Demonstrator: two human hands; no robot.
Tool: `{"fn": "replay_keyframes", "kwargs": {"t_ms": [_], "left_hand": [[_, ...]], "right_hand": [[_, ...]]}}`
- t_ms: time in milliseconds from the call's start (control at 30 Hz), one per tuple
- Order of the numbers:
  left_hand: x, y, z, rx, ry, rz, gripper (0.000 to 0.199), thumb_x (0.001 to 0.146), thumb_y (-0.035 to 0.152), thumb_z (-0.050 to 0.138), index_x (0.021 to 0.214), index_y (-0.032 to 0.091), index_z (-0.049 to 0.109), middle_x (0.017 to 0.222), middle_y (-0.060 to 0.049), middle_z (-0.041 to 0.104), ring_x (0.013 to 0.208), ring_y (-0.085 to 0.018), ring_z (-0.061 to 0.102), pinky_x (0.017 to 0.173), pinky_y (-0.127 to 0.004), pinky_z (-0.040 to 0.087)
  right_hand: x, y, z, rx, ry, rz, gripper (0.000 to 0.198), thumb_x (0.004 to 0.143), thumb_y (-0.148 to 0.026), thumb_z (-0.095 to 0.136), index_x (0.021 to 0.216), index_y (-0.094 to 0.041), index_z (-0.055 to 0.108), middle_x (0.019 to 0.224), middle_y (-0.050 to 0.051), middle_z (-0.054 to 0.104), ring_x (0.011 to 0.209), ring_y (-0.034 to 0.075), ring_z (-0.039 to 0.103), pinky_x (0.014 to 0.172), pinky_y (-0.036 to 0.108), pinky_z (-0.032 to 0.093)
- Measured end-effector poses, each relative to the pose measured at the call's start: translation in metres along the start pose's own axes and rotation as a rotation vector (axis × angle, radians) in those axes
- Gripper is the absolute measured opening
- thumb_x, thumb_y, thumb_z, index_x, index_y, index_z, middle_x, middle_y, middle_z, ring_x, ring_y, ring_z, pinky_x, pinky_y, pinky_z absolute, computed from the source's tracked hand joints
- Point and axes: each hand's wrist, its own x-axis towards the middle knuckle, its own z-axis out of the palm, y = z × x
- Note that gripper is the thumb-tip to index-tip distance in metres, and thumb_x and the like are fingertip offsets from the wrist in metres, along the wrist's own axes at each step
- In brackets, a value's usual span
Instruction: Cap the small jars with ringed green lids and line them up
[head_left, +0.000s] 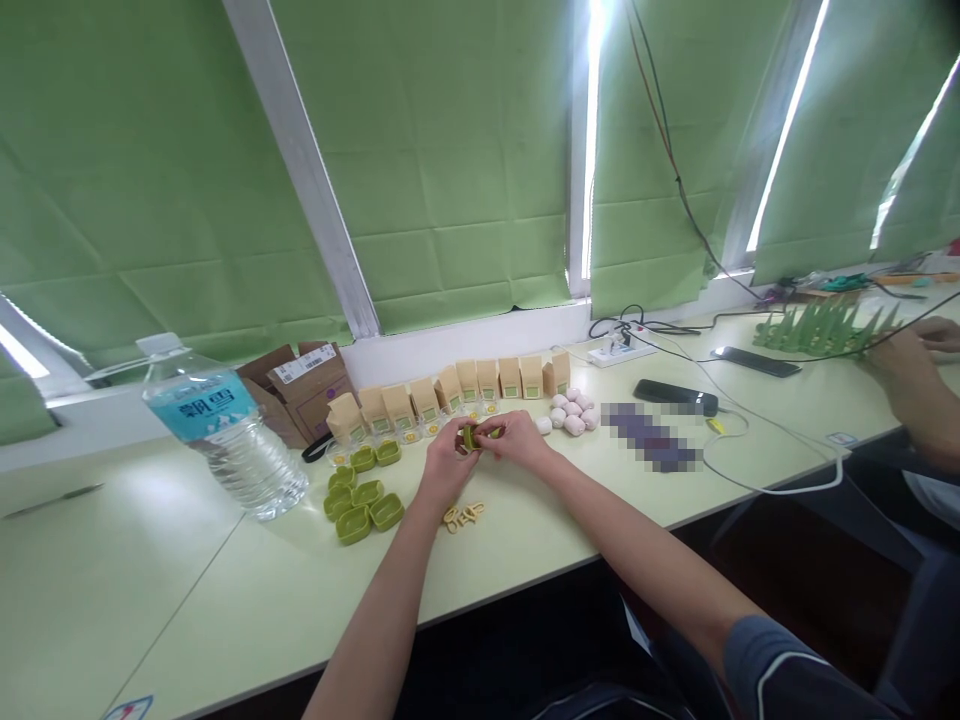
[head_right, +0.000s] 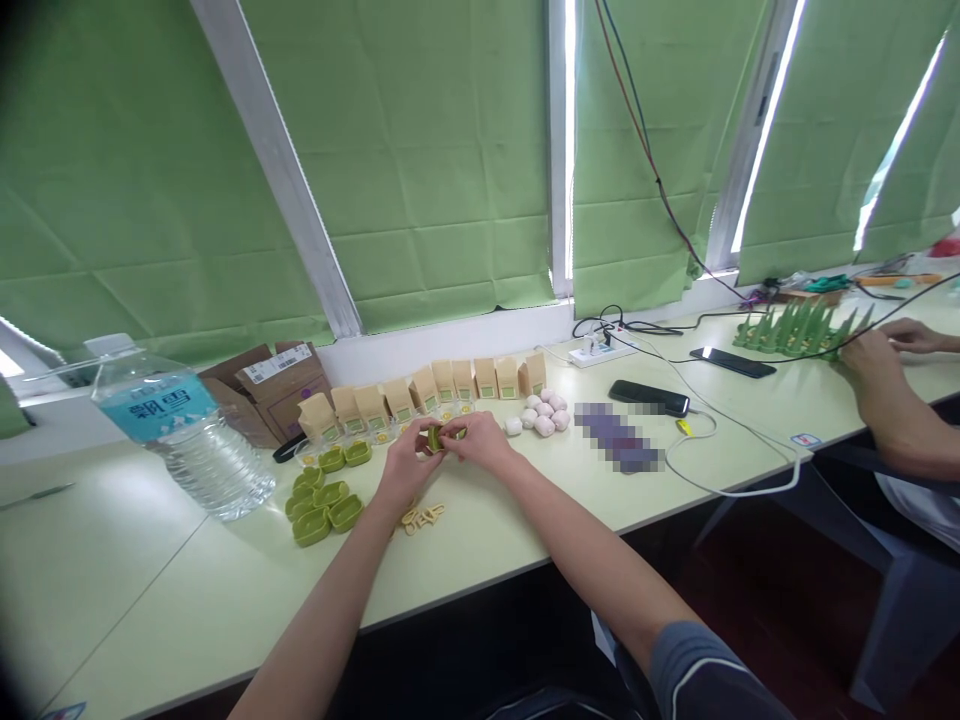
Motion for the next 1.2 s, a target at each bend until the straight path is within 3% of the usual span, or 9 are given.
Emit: {"fn": "replay_keyframes", "kwargs": {"t_ms": [367, 633, 1200], "left_hand": [[0.000, -0.002, 0.000, 0.024, 0.029, 0.030, 0.040, 0.074, 0.019, 0.064, 0.114, 0.022, 0.062, 0.107, -0.006, 0.067, 0.075, -0.014, 0.059, 0.070, -0.029, 0.053], [0.001, -0.005, 0.000, 0.022, 0.047, 0.012, 0.044, 0.071, 0.013, 0.061, 0.115, 0.022, 0.062, 0.110, -0.007, 0.066, 0.075, -0.014, 0.058, 0.068, -0.029, 0.053], [0.001, -0.009, 0.001, -0.015, 0.024, -0.003, 0.045, 0.073, 0.012, 0.063, 0.116, 0.022, 0.062, 0.111, -0.006, 0.066, 0.073, -0.013, 0.062, 0.073, -0.030, 0.054]], "right_hand": [[0.000, 0.000, -0.004, 0.074, -0.096, 0.007, 0.022, 0.086, -0.037, 0.062, 0.089, -0.022, 0.077, 0.083, 0.000, 0.075, 0.045, 0.011, 0.062, 0.052, 0.023, 0.050], [0.002, 0.003, -0.003, 0.084, -0.131, 0.001, 0.027, 0.089, -0.030, 0.057, 0.106, -0.024, 0.077, 0.099, 0.002, 0.076, 0.046, 0.011, 0.064, 0.053, 0.024, 0.052], [0.005, 0.013, -0.001, 0.073, -0.100, -0.019, 0.022, 0.089, -0.037, 0.063, 0.101, -0.027, 0.079, 0.090, 0.000, 0.076, 0.043, 0.011, 0.061, 0.056, 0.025, 0.053]]}}
